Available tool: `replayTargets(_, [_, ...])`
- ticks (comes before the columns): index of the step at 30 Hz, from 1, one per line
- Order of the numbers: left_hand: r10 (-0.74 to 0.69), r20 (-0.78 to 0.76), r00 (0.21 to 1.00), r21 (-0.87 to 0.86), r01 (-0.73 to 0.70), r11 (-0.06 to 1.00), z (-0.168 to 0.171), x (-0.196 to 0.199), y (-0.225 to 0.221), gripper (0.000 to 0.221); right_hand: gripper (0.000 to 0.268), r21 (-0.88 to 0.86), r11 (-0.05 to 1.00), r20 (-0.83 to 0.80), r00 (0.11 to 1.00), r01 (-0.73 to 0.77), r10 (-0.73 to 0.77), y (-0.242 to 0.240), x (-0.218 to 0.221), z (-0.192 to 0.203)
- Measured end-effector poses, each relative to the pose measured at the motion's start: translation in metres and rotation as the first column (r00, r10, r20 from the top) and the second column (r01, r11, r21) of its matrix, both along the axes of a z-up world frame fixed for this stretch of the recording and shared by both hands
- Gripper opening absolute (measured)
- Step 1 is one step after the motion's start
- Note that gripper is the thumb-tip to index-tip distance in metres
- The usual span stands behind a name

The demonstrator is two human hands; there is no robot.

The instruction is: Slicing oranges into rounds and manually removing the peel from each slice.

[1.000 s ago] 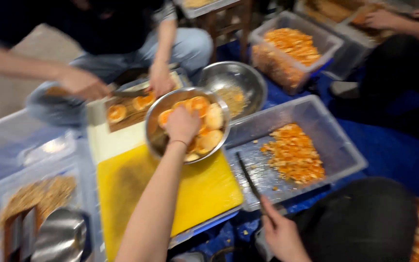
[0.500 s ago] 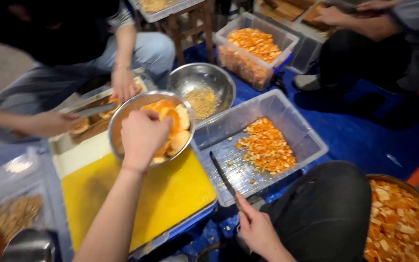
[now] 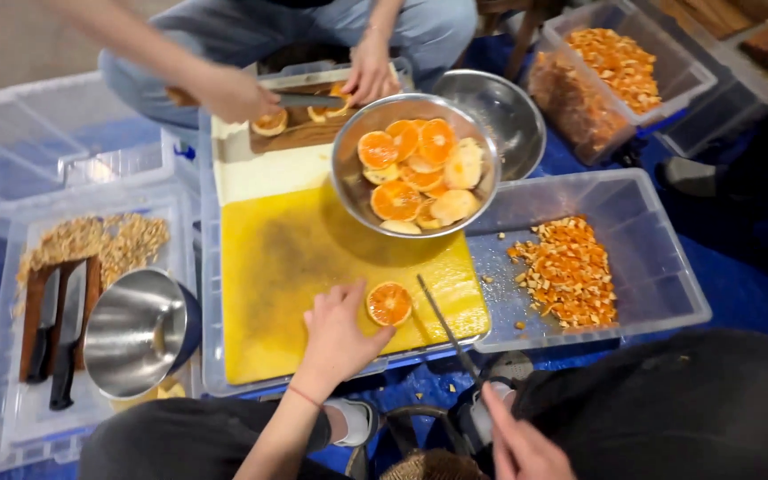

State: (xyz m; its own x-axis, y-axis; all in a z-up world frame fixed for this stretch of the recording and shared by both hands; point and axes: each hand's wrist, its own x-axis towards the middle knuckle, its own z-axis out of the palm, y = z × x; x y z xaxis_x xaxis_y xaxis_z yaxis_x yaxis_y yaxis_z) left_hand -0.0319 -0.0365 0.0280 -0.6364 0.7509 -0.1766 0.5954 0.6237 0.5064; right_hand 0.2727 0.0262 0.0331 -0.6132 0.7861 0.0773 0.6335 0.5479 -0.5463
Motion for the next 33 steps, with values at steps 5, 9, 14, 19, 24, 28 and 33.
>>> replayTargets(5, [0.017, 0.061, 0.998, 0.060, -0.020, 0.998, -0.010, 0.007, 0.006, 0.072, 0.068, 0.074, 0.996, 0.235, 0.971, -0.052, 0.033, -0.023, -0.026, -0.008])
replayTargets(9, [0.031, 0.038, 0.999, 0.100, -0.035, 0.994, -0.013, 0.007, 0.009, 0.069, 0.076, -0.135, 0.964, 0.290, 0.922, -0.228, 0.258, 0.007, -0.065, -0.046])
replayTargets(14, [0.057, 0.062, 0.996, 0.101, -0.063, 0.993, -0.012, 0.007, 0.002, 0.070, 0.069, -0.182, 0.969, 0.194, 0.959, -0.170, 0.205, 0.009, -0.067, -0.010])
replayTargets(19, [0.104, 0.125, 0.987, 0.116, -0.119, 0.986, -0.007, 0.007, -0.004, 0.053, 0.044, 0.129, 0.990, -0.105, 0.992, -0.055, 0.068, -0.032, -0.045, 0.020])
replayTargets(24, [0.105, 0.183, 0.978, 0.120, -0.128, 0.984, -0.011, 0.007, -0.002, 0.045, 0.075, -0.225, 0.974, 0.383, 0.918, -0.016, 0.104, -0.021, -0.051, -0.004])
replayTargets(28, [0.122, 0.126, 0.985, 0.143, -0.140, 0.980, -0.017, 0.007, 0.001, 0.046, 0.073, -0.328, 0.930, 0.319, 0.908, -0.165, 0.273, 0.003, -0.100, -0.007])
replayTargets(33, [0.143, 0.152, 0.978, 0.153, -0.167, 0.974, -0.004, 0.010, -0.005, 0.016, 0.066, -0.157, 0.975, 0.143, 0.973, -0.157, 0.180, -0.003, -0.058, -0.014])
